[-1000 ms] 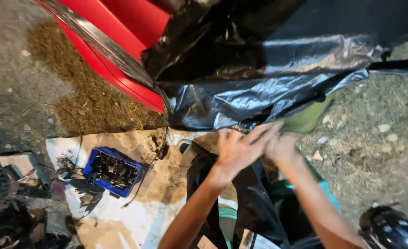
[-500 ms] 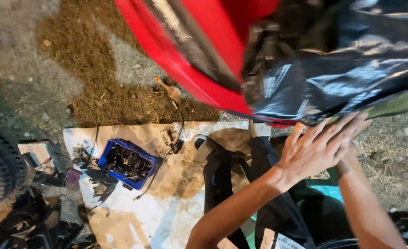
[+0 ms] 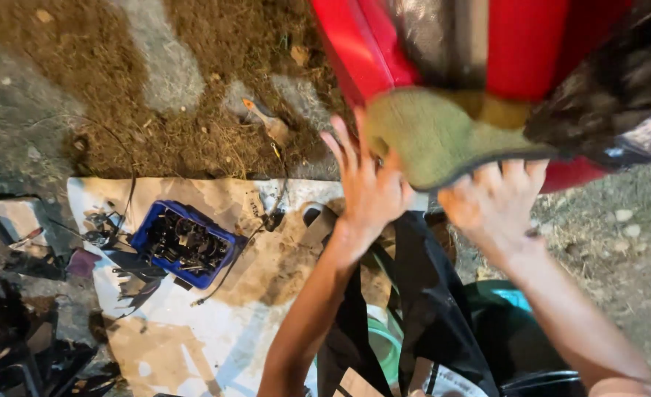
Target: The person cleans a red motorcycle by wiping the rear tire and body panels with a cloth. They spray a cleaning solution onto the footrest area and scrub it with a brush, then wipe the front fairing and handlebars with the cloth.
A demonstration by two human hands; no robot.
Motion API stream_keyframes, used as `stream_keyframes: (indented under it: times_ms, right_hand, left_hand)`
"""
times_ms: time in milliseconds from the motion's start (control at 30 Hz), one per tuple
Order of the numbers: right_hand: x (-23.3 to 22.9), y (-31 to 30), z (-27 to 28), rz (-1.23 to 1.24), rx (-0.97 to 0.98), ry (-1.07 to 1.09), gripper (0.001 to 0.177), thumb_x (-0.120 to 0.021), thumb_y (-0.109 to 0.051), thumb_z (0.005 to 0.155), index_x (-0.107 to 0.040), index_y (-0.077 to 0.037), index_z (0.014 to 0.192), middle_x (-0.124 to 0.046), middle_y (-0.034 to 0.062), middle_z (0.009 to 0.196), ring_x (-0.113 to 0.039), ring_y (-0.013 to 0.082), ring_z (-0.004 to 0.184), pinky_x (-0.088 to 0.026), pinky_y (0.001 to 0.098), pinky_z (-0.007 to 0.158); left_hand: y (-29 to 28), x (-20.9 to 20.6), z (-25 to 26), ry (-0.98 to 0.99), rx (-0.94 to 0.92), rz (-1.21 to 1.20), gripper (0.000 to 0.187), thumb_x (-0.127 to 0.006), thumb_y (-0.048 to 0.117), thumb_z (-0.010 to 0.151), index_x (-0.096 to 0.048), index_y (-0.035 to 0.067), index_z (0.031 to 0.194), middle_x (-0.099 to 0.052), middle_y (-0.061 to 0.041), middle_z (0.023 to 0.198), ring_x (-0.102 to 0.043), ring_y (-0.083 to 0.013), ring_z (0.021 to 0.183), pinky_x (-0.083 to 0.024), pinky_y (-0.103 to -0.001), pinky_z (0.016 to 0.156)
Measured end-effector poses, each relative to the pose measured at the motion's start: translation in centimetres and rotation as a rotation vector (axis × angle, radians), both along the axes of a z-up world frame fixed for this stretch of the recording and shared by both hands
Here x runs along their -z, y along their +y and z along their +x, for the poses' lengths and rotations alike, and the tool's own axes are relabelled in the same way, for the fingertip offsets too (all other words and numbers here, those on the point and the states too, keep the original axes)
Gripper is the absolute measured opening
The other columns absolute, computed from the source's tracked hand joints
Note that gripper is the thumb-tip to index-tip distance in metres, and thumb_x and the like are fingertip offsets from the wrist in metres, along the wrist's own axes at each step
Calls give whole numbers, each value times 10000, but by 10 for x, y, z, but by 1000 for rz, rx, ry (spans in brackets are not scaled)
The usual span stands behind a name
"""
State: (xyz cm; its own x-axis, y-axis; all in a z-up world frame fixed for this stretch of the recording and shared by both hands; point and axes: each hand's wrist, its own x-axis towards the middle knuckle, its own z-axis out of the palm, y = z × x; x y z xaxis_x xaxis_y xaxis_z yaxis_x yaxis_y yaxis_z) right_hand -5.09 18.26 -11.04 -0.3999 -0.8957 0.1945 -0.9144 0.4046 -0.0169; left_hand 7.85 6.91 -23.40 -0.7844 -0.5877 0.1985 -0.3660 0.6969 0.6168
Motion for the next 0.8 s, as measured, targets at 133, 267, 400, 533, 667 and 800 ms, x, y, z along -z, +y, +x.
stream_keyframes:
  times_ms: [133,267,400,533,667,800]
  right_hand:
    - [-31,-31,0,63,-159,158,153,-734,-291,1048,-634,-207,1128,-624,89,1185,-600,303,1128,-423,503,951]
    - [-14,-21,22,181,-207,231,218,-725,-211,934,-758,-266,1142,-663,15,1060,-631,221,987,-476,410,877]
    - [64,27,51,304,-147,78,308,-597,-151,963,-717,-232,1236,-697,46,1195,-707,209,1008,-533,368,847]
    - [162,100,57,644,66,-363,351,-514,-198,1016,-639,-137,1337,-668,130,1221,-689,308,792,-555,424,738]
    - [174,92,54,474,4,-353,457,-508,-162,943,-603,-128,1389,-643,181,1288,-702,359,865,-561,482,843]
    - [78,-25,65,60,165,-515,294,-622,-198,975,-681,-111,1249,-676,125,1207,-689,371,1036,-556,446,907]
  left_hand:
    - [-40,-19,-12,377,-83,56,613,-553,308,1126,-227,269,1643,-4,-218,1729,23,-426,1639,-7,-674,1281]
    - [-18,-19,-4,450,-74,288,627,-440,286,1176,-118,216,1710,5,-223,1753,11,-383,1616,-54,-577,1350]
    - [32,-5,24,432,-108,840,490,-439,224,1124,-348,-18,1541,-285,-271,1646,-286,-418,1564,-212,-488,1331]
    - [80,23,41,328,-173,1195,383,-433,236,1099,-584,-29,1331,-649,-223,1348,-602,-374,1286,-437,-440,1154]
    - [75,38,26,404,-192,963,448,-352,275,1117,-522,-20,1408,-503,-257,1506,-465,-427,1442,-329,-446,1240]
    - [-10,-23,3,656,-313,1069,693,-423,274,1070,-51,8,1590,-234,-315,1637,-332,-478,1476,-243,-467,1236]
